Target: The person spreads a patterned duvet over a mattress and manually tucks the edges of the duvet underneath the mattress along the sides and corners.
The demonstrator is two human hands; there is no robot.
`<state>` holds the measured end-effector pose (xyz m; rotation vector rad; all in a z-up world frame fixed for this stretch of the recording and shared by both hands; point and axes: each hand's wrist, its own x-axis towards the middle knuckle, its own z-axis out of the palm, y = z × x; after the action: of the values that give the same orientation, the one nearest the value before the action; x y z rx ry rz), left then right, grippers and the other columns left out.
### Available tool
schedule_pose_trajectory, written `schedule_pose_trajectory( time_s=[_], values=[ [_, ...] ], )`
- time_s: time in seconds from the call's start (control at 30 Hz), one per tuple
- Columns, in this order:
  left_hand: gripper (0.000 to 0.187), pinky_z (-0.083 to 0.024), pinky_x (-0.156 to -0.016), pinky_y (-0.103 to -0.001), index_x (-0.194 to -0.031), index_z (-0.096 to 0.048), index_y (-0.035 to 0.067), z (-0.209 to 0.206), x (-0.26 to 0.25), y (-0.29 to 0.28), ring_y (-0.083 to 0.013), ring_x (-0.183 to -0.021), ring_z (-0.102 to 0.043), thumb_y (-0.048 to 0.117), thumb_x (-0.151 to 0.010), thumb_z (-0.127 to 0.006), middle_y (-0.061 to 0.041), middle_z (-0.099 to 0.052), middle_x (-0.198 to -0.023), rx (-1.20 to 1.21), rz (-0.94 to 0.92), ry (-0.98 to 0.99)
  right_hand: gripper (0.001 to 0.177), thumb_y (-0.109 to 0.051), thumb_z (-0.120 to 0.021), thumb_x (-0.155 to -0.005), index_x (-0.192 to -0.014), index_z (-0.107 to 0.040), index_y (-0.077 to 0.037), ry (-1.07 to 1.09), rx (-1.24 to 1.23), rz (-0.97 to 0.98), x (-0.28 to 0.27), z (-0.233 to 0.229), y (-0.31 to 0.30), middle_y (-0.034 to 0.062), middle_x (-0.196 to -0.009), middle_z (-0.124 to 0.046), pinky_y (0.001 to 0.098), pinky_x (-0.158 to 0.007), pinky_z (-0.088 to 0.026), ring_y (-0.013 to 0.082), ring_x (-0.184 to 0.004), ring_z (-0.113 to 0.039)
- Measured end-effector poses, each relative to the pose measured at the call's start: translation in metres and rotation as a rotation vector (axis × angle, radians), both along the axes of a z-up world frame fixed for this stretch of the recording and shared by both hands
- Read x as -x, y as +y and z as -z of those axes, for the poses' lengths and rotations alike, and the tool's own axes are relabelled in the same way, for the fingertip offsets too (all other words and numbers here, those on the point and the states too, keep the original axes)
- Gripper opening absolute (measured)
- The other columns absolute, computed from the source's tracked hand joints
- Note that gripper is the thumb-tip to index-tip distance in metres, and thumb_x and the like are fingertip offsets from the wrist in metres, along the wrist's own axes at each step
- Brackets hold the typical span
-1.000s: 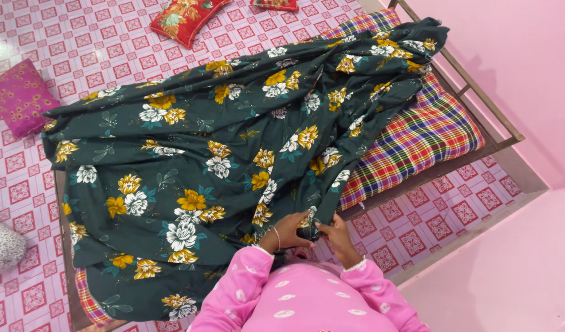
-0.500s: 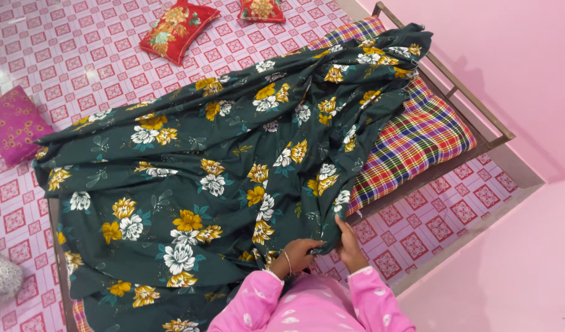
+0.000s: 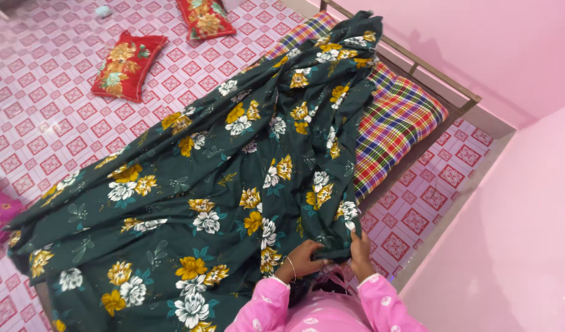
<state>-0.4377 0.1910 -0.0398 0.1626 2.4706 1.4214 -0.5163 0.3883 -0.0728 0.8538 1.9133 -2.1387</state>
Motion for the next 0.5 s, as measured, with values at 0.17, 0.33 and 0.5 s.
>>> schedule_pose_trajectory(
  time_s=[0.17,0.33,0.5],
  values=[
    [0.061,-0.053,-0.091,-0.041,-0.130,-0.063,0.002,0.001,0.041,0.036,-0.0351,-0.109,-0.066,0.043,-0.087,-0.077,-0.019,-0.066,-0.120,-0.018,-0.019,0.111,0.025,-0.023,-0.063,-0.101,-0.111,-0.073,-0.002,0.003,-0.020,-0.115,0.004,-0.006,0.017,0.0031,-0.094,-0.071,0.0308,-0.076,-0.048,0.0123,-0.083,-0.062],
    [0.050,-0.052,-0.092,-0.045,-0.127,-0.066,0.000,0.002,0.085,0.079,-0.0411,-0.108,-0.066,0.041,-0.098,-0.069,-0.024,-0.070,-0.114,-0.116,-0.112,0.239,0.028,-0.028,-0.057,-0.103,-0.112,-0.074,-0.008,-0.109,0.062,-0.518,0.015,0.000,0.037,0.0025,-0.079,-0.062,0.0304,-0.055,-0.040,0.0127,-0.064,-0.052],
    [0.056,-0.055,-0.081,-0.047,-0.103,-0.069,0.001,0.015,0.135,0.110,-0.0422,-0.095,-0.071,0.056,-0.092,-0.073,-0.024,-0.071,-0.096,0.073,-0.479,-0.123,0.033,-0.038,-0.057,-0.101,-0.112,-0.073,-0.010,-0.174,0.029,-0.882,0.051,-0.001,0.073,-0.0010,-0.090,-0.074,0.0268,-0.062,-0.050,0.0113,-0.072,-0.065]
  ],
)
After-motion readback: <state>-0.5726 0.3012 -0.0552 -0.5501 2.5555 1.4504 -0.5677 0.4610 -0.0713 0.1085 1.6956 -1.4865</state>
